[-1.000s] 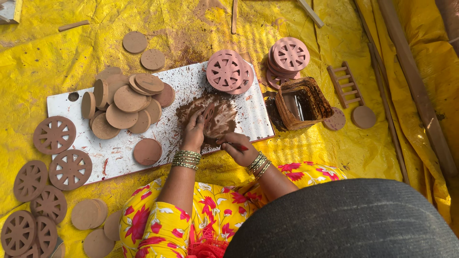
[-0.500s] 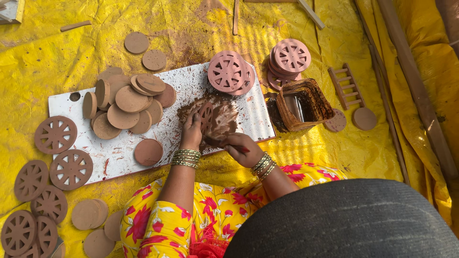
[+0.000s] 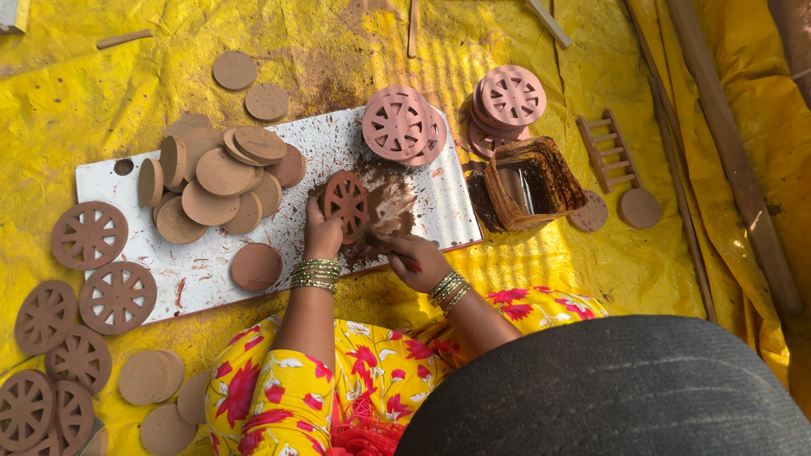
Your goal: The person sits on the ground and spreads brown paste over decorative wooden wheel cutouts one at a time using a small flat tool, working on a white board. Coated pieces are set aside with finished stacks while uncoated discs and wheels wait nearby.
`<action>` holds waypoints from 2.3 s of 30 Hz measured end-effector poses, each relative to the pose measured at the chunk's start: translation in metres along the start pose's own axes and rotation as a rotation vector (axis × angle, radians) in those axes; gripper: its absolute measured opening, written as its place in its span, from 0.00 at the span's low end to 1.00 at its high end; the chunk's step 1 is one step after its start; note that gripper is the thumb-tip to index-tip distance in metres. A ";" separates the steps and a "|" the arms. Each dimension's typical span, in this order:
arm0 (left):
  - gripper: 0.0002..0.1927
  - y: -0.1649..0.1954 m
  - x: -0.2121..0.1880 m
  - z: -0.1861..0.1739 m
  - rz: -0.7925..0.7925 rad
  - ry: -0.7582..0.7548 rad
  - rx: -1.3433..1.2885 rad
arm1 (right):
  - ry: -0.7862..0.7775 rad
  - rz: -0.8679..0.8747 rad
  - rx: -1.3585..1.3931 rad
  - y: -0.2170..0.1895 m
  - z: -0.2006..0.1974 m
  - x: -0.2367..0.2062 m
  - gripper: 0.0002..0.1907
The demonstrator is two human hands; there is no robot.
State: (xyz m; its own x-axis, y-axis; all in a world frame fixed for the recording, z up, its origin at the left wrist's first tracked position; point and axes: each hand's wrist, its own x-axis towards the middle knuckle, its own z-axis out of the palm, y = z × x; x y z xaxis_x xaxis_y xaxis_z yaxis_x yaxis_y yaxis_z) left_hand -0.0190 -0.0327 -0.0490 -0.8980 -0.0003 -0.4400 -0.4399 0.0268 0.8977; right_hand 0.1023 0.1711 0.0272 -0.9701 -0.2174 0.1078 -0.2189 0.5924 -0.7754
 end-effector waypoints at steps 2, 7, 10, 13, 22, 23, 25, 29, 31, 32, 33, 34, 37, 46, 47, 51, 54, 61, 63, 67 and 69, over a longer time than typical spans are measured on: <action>0.30 0.000 0.004 -0.003 0.135 0.052 0.051 | -0.005 0.047 0.023 0.014 -0.003 0.001 0.12; 0.21 0.000 0.004 -0.009 0.267 0.113 0.325 | 0.225 0.139 0.272 0.049 0.016 0.000 0.13; 0.19 0.004 0.002 -0.005 0.358 0.149 0.286 | 0.191 0.197 0.554 0.061 0.035 0.005 0.16; 0.16 0.008 0.001 0.000 0.364 0.168 0.118 | 0.081 0.175 0.441 0.061 0.037 0.005 0.16; 0.13 -0.014 0.015 0.001 0.276 -0.007 -0.302 | 0.198 0.237 0.034 0.027 -0.028 0.001 0.10; 0.13 -0.015 0.018 0.002 0.231 -0.034 -0.340 | 0.175 0.131 0.158 0.022 -0.033 0.002 0.10; 0.13 -0.022 0.018 0.004 0.146 -0.070 -0.346 | 0.113 -0.003 0.263 0.011 -0.037 0.000 0.10; 0.13 -0.027 0.019 0.008 0.111 -0.098 -0.185 | 0.070 -0.131 0.232 -0.013 -0.031 0.005 0.10; 0.14 -0.029 0.017 0.011 0.145 -0.110 -0.132 | 0.079 -0.140 0.204 -0.025 -0.025 0.003 0.10; 0.14 -0.028 0.016 0.013 0.169 -0.123 -0.123 | 0.082 -0.120 0.173 -0.030 -0.022 0.002 0.10; 0.14 -0.027 0.013 0.014 0.189 -0.134 -0.116 | 0.082 -0.099 0.144 -0.034 -0.021 0.001 0.10; 0.14 -0.025 0.009 0.015 0.167 -0.134 -0.106 | 0.091 -0.132 0.090 -0.036 -0.021 0.000 0.10; 0.15 -0.011 0.000 0.018 0.173 -0.128 -0.053 | 0.114 -0.207 -0.038 -0.037 -0.027 0.002 0.09; 0.18 -0.004 -0.014 0.031 0.443 -0.111 0.223 | 0.136 -0.127 0.005 -0.043 -0.027 -0.003 0.09; 0.19 -0.006 -0.012 0.030 0.359 -0.150 0.121 | 0.160 -0.119 0.013 -0.045 -0.025 -0.002 0.09; 0.24 -0.015 -0.006 0.032 0.308 -0.268 -0.082 | 0.178 -0.004 0.033 -0.047 -0.033 0.000 0.08; 0.27 -0.023 -0.002 0.031 0.255 -0.204 0.086 | 0.191 -0.035 -0.002 -0.048 -0.040 -0.004 0.08; 0.26 -0.031 0.000 0.034 0.253 -0.257 -0.056 | 0.195 -0.054 -0.060 -0.053 -0.025 0.001 0.07; 0.25 -0.027 0.000 0.032 0.269 -0.234 -0.066 | 0.174 -0.052 -0.062 -0.049 -0.031 0.002 0.08; 0.26 -0.022 0.001 0.025 0.263 -0.179 -0.054 | 0.139 -0.083 -0.048 -0.049 -0.039 -0.002 0.07; 0.26 -0.023 0.002 0.024 0.279 -0.179 -0.035 | 0.119 -0.121 0.007 -0.052 -0.036 -0.002 0.07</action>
State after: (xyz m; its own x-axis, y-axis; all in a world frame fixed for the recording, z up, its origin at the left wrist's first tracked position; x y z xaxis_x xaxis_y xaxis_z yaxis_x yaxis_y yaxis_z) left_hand -0.0107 -0.0090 -0.0714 -0.9689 0.1782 -0.1718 -0.1804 -0.0331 0.9830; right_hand 0.1118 0.1688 0.0894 -0.9422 -0.1937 0.2733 -0.3349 0.5616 -0.7566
